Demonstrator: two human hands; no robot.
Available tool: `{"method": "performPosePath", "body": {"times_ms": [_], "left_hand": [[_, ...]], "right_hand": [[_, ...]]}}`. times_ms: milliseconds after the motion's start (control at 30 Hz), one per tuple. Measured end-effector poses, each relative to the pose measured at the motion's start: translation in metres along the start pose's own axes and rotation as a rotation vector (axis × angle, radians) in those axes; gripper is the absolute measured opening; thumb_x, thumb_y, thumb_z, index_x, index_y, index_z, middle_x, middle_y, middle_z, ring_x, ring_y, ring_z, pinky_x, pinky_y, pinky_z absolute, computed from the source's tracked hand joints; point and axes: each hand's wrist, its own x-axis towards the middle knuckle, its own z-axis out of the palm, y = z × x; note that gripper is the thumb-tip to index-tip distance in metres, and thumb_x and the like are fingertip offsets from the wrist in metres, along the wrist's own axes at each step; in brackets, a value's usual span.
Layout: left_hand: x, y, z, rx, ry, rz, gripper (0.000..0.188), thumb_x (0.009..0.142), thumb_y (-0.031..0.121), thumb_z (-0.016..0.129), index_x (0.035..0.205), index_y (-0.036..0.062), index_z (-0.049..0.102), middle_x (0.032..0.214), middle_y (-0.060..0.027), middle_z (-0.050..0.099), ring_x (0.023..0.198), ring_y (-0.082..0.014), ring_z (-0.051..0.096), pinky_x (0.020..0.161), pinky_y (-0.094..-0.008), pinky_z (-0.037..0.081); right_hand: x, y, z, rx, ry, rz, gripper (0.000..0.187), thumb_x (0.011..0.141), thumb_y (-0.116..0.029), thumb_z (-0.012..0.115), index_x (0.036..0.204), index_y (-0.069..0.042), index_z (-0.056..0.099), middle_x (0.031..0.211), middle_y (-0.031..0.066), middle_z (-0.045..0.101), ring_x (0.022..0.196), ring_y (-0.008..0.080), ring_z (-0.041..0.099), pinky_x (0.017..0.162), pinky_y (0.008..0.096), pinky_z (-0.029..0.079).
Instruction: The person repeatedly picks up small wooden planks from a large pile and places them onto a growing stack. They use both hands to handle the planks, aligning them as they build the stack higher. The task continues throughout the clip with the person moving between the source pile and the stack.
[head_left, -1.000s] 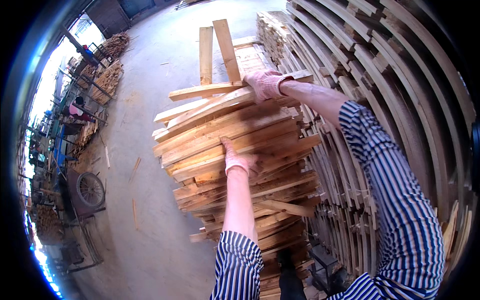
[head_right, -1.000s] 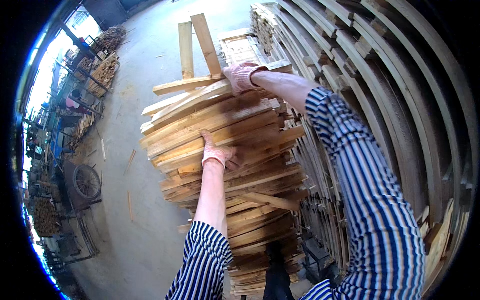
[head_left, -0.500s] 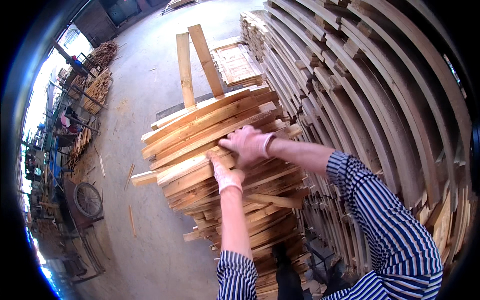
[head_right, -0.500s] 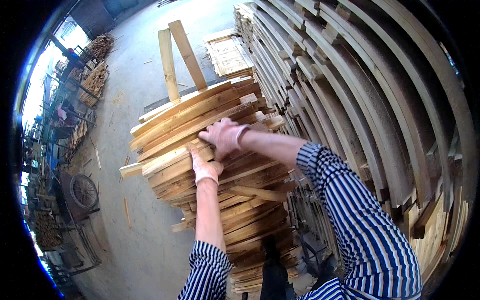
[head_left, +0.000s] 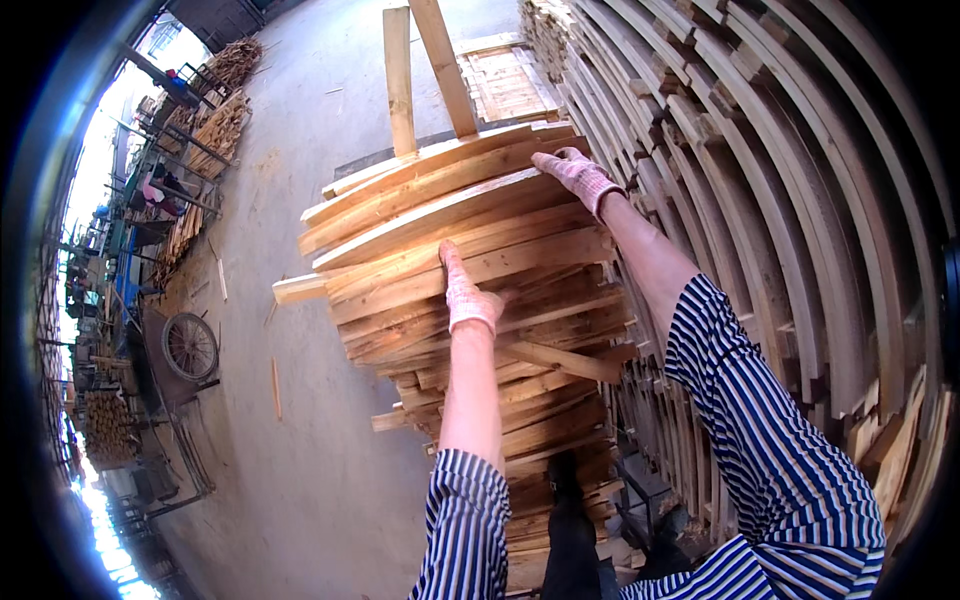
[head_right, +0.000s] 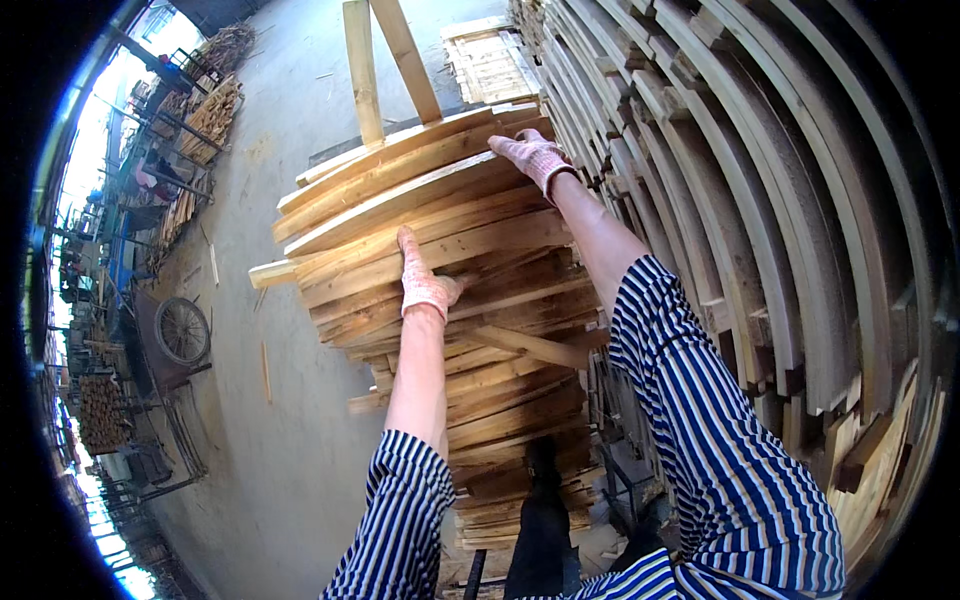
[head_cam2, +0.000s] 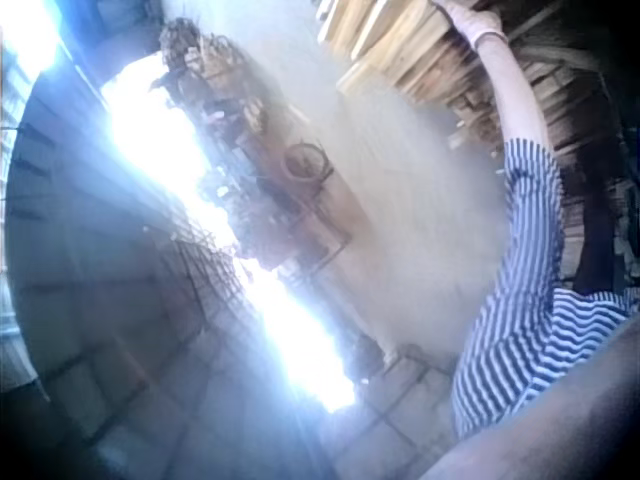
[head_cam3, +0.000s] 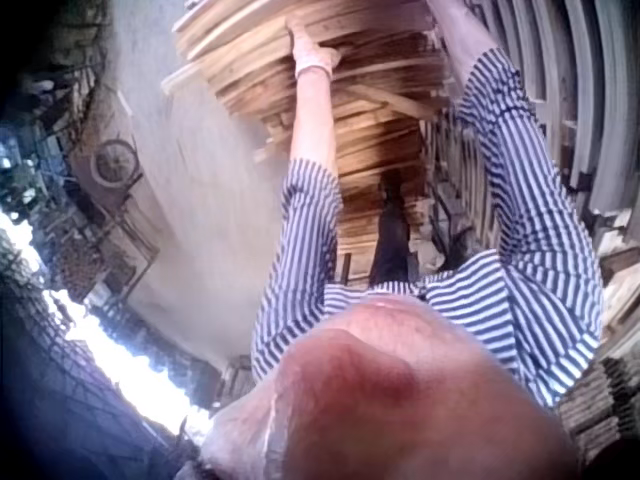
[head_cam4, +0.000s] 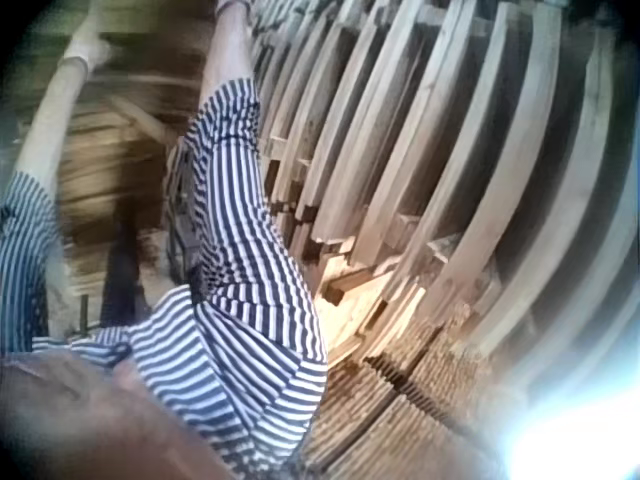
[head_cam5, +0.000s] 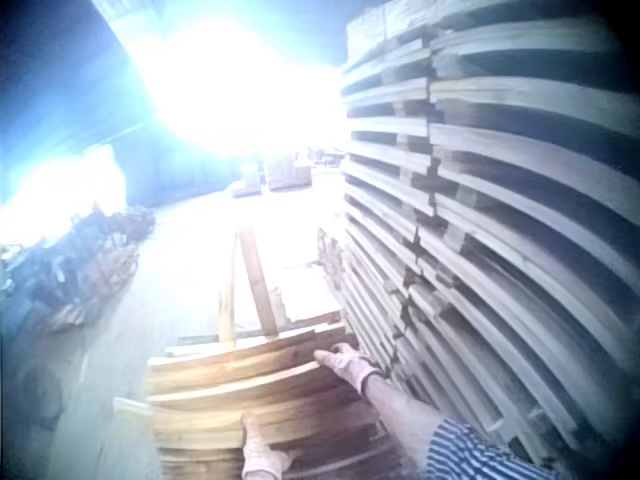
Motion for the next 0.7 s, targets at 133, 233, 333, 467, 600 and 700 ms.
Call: {"method": "performPosePath", "body": {"times_ms": [133,233,333,467,600,700], "left_hand": [[-0.012,-0.007,-0.051,-0.051,-0.053,0.147,0.106,0.076,0.083,0.061,0.157,0.0236,0.028,0.164,-0.0123,0.025,0.150,-0.0343,0.022,0.120,-0.0646,0.014],[-0.015,-0.032,-0.102,-0.089,-0.025,0.172,0.112,0.074,0.089,0.054,0.161,0.0292,0.017,0.168,-0.0082,0.010,0.153,-0.0359,0.010,0.120,-0.0658,0.015],[-0.026,-0.049,-0.138,-0.002,-0.044,0.150,0.116,0.074,0.089,0.054,0.162,0.0236,0.015,0.168,-0.0111,0.012,0.152,-0.0366,0.014,0.120,-0.0635,0.016],[-0.025,-0.038,-0.157,0.035,-0.202,0.110,0.123,0.070,0.088,0.061,0.162,0.0203,0.015,0.166,-0.0132,0.016,0.151,-0.0353,0.019,0.119,-0.0621,0.019],[-0.040,-0.042,-0.150,0.028,-0.203,0.121,0.124,0.071,0.086,0.063,0.161,0.0159,0.014,0.165,-0.0135,0.018,0.150,-0.0343,0.022,0.119,-0.0570,0.027],[-0.079,-0.038,-0.197,0.063,-0.225,0.069,0.110,0.084,0.078,0.058,0.160,0.0100,0.017,0.162,-0.0181,0.027,0.146,-0.0348,0.032,0.120,-0.0479,0.031]], "right_hand": [[-0.075,-0.005,0.011,-0.022,-0.212,-0.054,0.097,0.079,-0.067,0.072,0.144,-0.001,0.046,0.146,0.0232,0.052,0.133,0.0353,0.052,0.112,0.0395,0.038],[-0.173,0.026,0.021,-0.177,-0.168,-0.095,0.114,0.068,-0.073,0.077,0.151,-0.006,0.037,0.139,0.0303,0.054,0.130,0.0409,0.053,0.110,0.0411,0.041],[-0.253,0.032,0.040,-0.326,-0.275,0.072,0.094,0.072,-0.070,0.072,0.144,-0.013,0.050,0.144,0.0271,0.047,0.135,0.0413,0.047,0.113,0.0478,0.037],[-0.231,0.001,0.048,-0.617,-0.307,0.089,0.099,0.073,-0.086,0.057,0.136,-0.009,0.061,0.142,0.0302,0.044,0.128,0.0405,0.052,0.104,0.0500,0.045],[-0.256,0.047,0.085,-0.122,-0.227,0.028,0.116,0.070,-0.083,0.066,0.143,0.004,0.042,0.116,0.0270,0.065,0.104,0.0358,0.067,0.085,0.0411,0.057],[-0.312,0.048,0.091,-0.058,-0.656,0.049,0.106,0.068,-0.074,0.077,0.135,0.005,0.053,0.113,0.0242,0.069,0.104,0.0331,0.068,0.085,0.0434,0.059]]}}
